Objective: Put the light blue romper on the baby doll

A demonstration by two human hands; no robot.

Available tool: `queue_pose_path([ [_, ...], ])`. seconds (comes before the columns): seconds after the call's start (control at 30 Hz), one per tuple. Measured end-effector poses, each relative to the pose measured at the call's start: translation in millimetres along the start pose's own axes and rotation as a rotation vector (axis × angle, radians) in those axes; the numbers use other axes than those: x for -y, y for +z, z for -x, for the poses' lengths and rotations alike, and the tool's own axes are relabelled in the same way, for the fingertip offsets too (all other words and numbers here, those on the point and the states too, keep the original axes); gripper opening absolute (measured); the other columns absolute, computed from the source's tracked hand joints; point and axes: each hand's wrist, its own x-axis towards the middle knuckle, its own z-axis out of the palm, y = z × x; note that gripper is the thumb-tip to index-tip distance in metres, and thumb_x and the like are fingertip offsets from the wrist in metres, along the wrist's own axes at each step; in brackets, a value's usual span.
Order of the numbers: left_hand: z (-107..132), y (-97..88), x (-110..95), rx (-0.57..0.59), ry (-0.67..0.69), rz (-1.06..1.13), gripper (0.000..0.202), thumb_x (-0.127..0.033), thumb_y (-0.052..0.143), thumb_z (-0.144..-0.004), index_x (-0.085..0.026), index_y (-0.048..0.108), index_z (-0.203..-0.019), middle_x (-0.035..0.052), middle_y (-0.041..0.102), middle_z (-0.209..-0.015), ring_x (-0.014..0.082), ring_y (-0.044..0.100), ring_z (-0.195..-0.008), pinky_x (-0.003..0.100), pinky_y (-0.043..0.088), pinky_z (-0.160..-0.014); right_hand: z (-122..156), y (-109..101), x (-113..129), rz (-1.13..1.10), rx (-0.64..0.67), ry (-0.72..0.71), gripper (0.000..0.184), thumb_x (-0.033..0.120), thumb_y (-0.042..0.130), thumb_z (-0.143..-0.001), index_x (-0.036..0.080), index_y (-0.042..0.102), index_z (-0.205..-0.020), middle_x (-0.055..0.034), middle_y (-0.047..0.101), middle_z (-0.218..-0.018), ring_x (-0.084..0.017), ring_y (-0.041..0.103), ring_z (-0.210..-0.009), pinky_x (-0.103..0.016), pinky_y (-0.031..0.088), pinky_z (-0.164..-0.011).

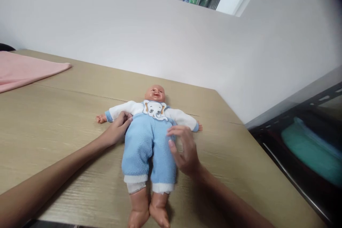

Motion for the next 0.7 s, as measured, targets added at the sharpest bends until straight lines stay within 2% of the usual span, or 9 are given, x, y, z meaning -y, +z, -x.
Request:
queue_pose_path([
  [0.1,7.6,-4.7,-7.7,-0.02,0.016,-0.04,0.048,-0.067,0.052,-0.106,-0.022,0.057,-0.122,0.0112,0.069,-0.121,0.0305,0.068,-0.112,0.05,0.057,-0.104,5.4,-0.9,34.9,-0.05,0.112,-0.179,0.02,0.017,0.061,-0.098,0.024,0.065,-0.117,-0.0044,0.076,-0.098,-0.027,0.072,-0.097,-0.046,0.055,-0.097],
  [0.17,27.8,-7.9,-17.3,-0.012,0.009,-0.066,0.052,-0.068,0.056,-0.107,-0.021,0.056,-0.13,0.0162,0.072,-0.131,0.033,0.072,-0.116,0.055,0.059,-0.108,8.8,-2.0,51.2,-0.057,0.219,-0.17,0.026,0.024,0.067,-0.095,0.024,0.066,-0.121,-0.0059,0.079,-0.103,-0.029,0.073,-0.1,-0.049,0.055,-0.101],
  [0.27,84.2,-7.3,-34.9,0.064,-0.047,-0.066,0.053,-0.064,0.055,-0.113,-0.024,0.053,-0.147,0.0176,0.074,-0.139,0.0332,0.078,-0.118,0.057,0.066,-0.105,11.9,-5.3,64.6,-0.047,0.386,-0.036,0.047,0.036,0.079,-0.091,0.023,0.067,-0.135,-0.0102,0.08,-0.125,-0.036,0.073,-0.116,-0.055,0.053,-0.114],
  [0.37,150.4,-0.7,-47.9,0.074,0.023,-0.125,0.053,-0.049,0.064,-0.114,-0.036,0.047,-0.163,0.0138,0.07,-0.156,0.0342,0.074,-0.14,0.057,0.067,-0.116,17.6,-6.0,68.4,-0.079,0.467,-0.003,0.066,0.046,0.087,-0.089,0.021,0.065,-0.146,-0.0125,0.08,-0.132,-0.039,0.073,-0.125,-0.059,0.047,-0.127],
  [0.47,195.3,5.5,-52.2,0.113,0.127,-0.166,0.092,-0.035,0.08,-0.101,-0.044,0.03,-0.178,0.0124,0.064,-0.168,0.0397,0.07,-0.149,0.057,0.07,-0.114,27.1,-2.3,66.3,-0.158,0.539,-0.008,0.09,0.067,0.091,-0.085,0.018,0.061,-0.155,-0.0146,0.079,-0.134,-0.04,0.074,-0.126,-0.063,0.04,-0.135],
  [0.57,211.2,8.9,-48.9,0.1,0.203,-0.196,0.129,-0.029,0.096,-0.08,-0.047,0.021,-0.183,0.0138,0.063,-0.17,0.0483,0.069,-0.148,0.062,0.071,-0.11,32.7,1.0,62.6,-0.212,0.583,-0.023,0.102,0.079,0.086,-0.085,0.019,0.058,-0.162,-0.015,0.079,-0.132,-0.043,0.076,-0.124,-0.069,0.039,-0.136],
  [0.63,213.0,11.2,-43.5,0.075,0.226,-0.224,0.138,-0.03,0.101,-0.072,-0.047,0.021,-0.183,0.0151,0.064,-0.169,0.0519,0.071,-0.145,0.065,0.071,-0.108,31.6,0.7,62.3,-0.232,0.601,-0.018,0.096,0.074,0.086,-0.086,0.024,0.057,-0.163,-0.0131,0.08,-0.132,-0.043,0.077,-0.124,-0.07,0.041,-0.135],
  [0.7,213.2,14.3,-36.3,0.044,0.229,-0.247,0.138,-0.032,0.103,-0.07,-0.045,0.025,-0.182,0.016,0.065,-0.167,0.053,0.072,-0.142,0.066,0.07,-0.11,28.3,-0.8,64.3,-0.243,0.615,0.006,0.091,0.068,0.089,-0.084,0.029,0.058,-0.16,-0.01,0.082,-0.13,-0.042,0.079,-0.123,-0.07,0.042,-0.135],
])
